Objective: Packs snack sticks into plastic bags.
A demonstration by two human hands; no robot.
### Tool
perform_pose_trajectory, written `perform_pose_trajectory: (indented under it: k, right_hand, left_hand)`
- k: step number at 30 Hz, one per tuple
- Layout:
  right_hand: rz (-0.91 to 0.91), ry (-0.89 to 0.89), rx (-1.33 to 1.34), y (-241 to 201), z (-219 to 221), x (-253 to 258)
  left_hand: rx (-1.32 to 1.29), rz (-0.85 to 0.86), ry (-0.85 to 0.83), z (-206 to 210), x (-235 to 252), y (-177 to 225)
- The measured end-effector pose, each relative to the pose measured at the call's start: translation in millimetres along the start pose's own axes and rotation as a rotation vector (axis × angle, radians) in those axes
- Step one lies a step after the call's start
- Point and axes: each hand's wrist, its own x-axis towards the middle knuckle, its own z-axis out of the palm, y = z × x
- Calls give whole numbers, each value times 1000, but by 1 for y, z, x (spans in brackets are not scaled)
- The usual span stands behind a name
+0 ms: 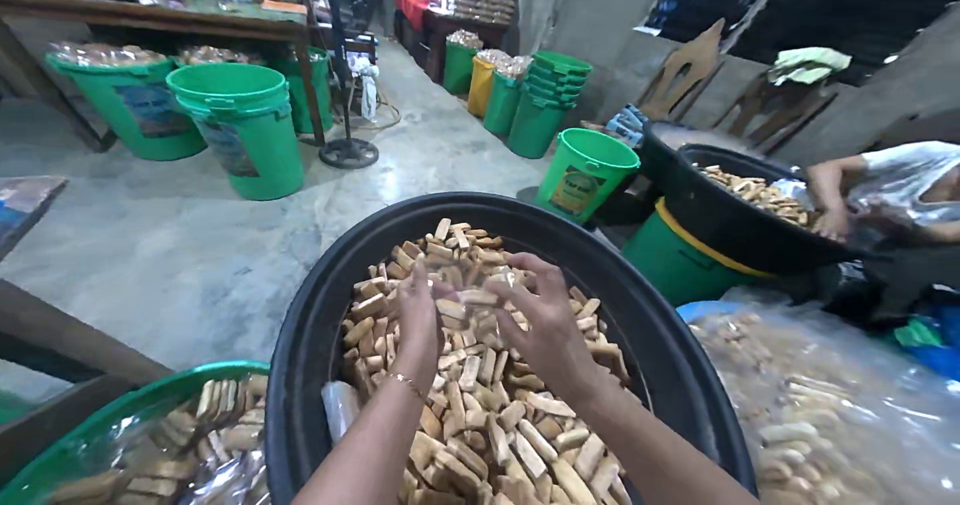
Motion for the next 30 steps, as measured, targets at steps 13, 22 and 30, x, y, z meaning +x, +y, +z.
perform_pose_trajectory:
  k: [13, 22, 30]
  right_hand:
    - [635, -977, 12, 57, 75, 7]
    - [674, -909, -23, 60, 108, -20]
    - [207, 162, 430, 12, -19, -29]
  left_hand:
    - [-127, 17, 172, -29, 25, 11]
    - [-129, -101, 178, -20, 32, 7]
    - [-201, -136, 94, 1, 7, 2]
